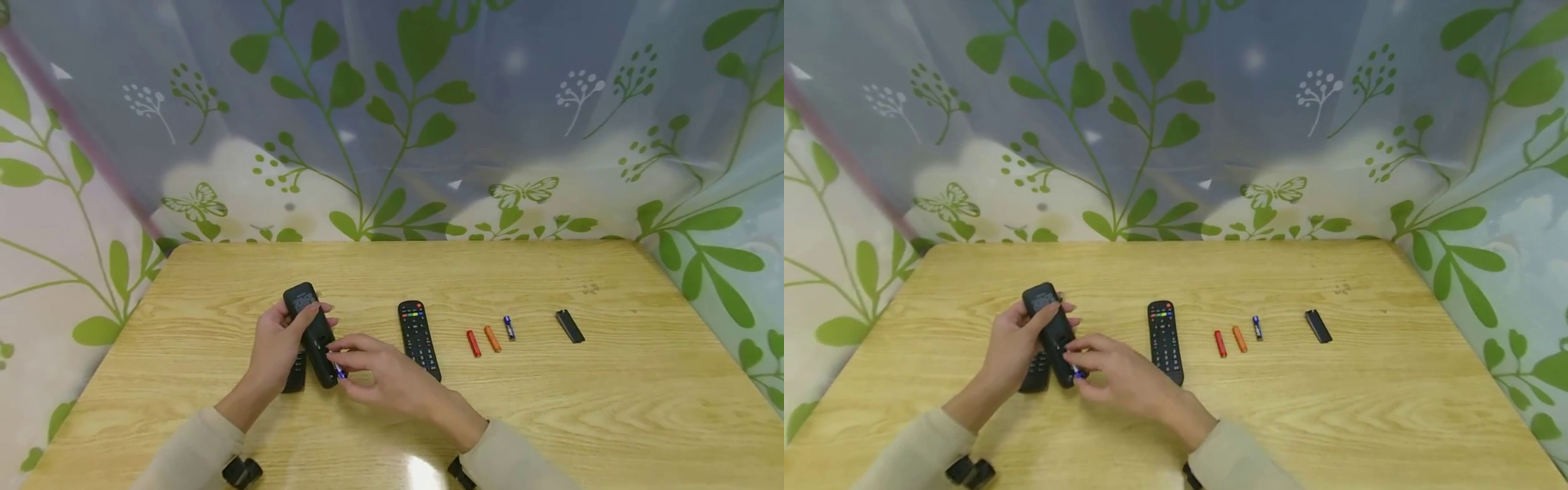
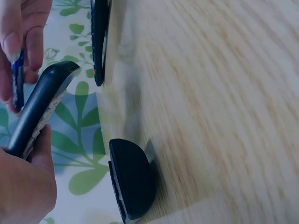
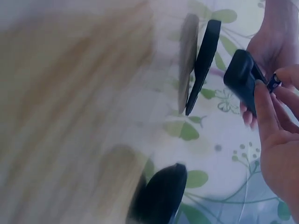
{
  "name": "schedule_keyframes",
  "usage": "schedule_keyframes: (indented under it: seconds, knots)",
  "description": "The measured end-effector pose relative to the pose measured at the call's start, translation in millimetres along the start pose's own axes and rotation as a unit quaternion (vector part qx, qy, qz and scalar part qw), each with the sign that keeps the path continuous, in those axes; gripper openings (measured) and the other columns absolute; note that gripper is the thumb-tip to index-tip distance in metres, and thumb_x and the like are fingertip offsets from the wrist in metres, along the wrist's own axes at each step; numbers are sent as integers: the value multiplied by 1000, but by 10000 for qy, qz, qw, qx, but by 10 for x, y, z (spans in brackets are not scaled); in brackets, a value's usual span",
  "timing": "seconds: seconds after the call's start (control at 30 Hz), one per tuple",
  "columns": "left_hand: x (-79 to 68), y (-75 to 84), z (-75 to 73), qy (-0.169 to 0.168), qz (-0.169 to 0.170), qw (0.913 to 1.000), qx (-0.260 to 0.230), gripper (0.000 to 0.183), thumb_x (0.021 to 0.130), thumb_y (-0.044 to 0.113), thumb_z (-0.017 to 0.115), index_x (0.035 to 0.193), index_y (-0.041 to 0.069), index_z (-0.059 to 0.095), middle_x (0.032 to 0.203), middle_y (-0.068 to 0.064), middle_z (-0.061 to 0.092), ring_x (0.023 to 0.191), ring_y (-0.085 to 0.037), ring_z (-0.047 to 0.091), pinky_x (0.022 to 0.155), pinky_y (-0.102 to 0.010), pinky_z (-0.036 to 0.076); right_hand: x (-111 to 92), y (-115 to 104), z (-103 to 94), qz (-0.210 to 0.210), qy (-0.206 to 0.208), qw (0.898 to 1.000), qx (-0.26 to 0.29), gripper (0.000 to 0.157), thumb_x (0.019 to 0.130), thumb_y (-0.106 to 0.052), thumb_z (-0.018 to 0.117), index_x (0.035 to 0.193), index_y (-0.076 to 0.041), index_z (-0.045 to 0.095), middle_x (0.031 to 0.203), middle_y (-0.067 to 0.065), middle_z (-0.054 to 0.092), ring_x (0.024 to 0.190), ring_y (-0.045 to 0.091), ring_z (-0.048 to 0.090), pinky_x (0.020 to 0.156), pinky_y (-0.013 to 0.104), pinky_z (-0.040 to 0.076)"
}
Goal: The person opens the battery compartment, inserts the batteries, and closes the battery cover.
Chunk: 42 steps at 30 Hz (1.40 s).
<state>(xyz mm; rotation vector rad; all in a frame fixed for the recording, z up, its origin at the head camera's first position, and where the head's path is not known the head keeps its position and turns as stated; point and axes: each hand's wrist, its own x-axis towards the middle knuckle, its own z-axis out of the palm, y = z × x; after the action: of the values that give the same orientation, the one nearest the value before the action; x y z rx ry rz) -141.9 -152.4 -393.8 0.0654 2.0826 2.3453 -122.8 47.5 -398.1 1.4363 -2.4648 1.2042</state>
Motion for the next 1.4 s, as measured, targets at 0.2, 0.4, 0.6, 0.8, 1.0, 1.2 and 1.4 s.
schedule_keyframes:
  seconds: [0.2,0.4,0.6,0.8,1.0,1.2,1.4]
  knots:
    - [-12,54,33,5,-96,9998,-178,37,100,22,54,124,-6,48,105,-10,67,93,-25,68,79,-37,56,17,-74,14,-119,11,9982,-595,31,91,-9,65,122,-2,64,131,8,55,117,16,54,95,16,43]
    - [-19,82,43,157,-261,9983,-500,36,100,16,53,125,-9,47,103,-12,68,90,-24,69,79,-38,56,30,-117,20,-256,-94,9903,-1359,29,91,-12,67,119,-3,66,128,9,59,115,17,57,96,18,43]
    - [-40,102,59,283,-457,9961,-707,34,101,12,49,128,-10,44,109,-20,64,90,-26,69,81,-38,55,33,-179,-1,-265,-306,9850,-1675,29,92,-15,66,119,-6,67,128,8,59,111,16,58,94,18,44]
    - [-64,103,57,243,-777,9910,-1067,36,102,10,46,131,-11,39,102,-12,67,93,-27,68,81,-39,54,49,-254,-29,-146,-304,9826,-1826,26,90,-14,68,116,-12,70,126,4,61,103,12,60,84,17,49]
    - [-88,117,48,124,-759,9906,-1130,38,102,12,47,132,-10,38,102,-10,67,95,-27,68,81,-39,54,57,-268,-47,4,-145,9855,-1693,22,86,-15,72,108,-15,73,122,-2,63,97,10,60,79,16,49]
    - [-107,117,34,47,-771,9892,-1249,41,102,11,46,136,-9,35,103,-10,67,94,-26,68,82,-39,54,54,-242,-31,182,-95,9906,-1351,28,87,-19,71,113,-11,69,121,0,64,102,12,60,87,18,48]
    - [-115,109,35,24,-905,9849,-1475,45,102,11,46,138,-11,30,109,-17,64,95,-27,68,85,-39,52,52,-233,-35,97,-29,9910,-1335,27,88,-18,71,114,-11,70,122,-1,64,102,11,60,86,15,47]
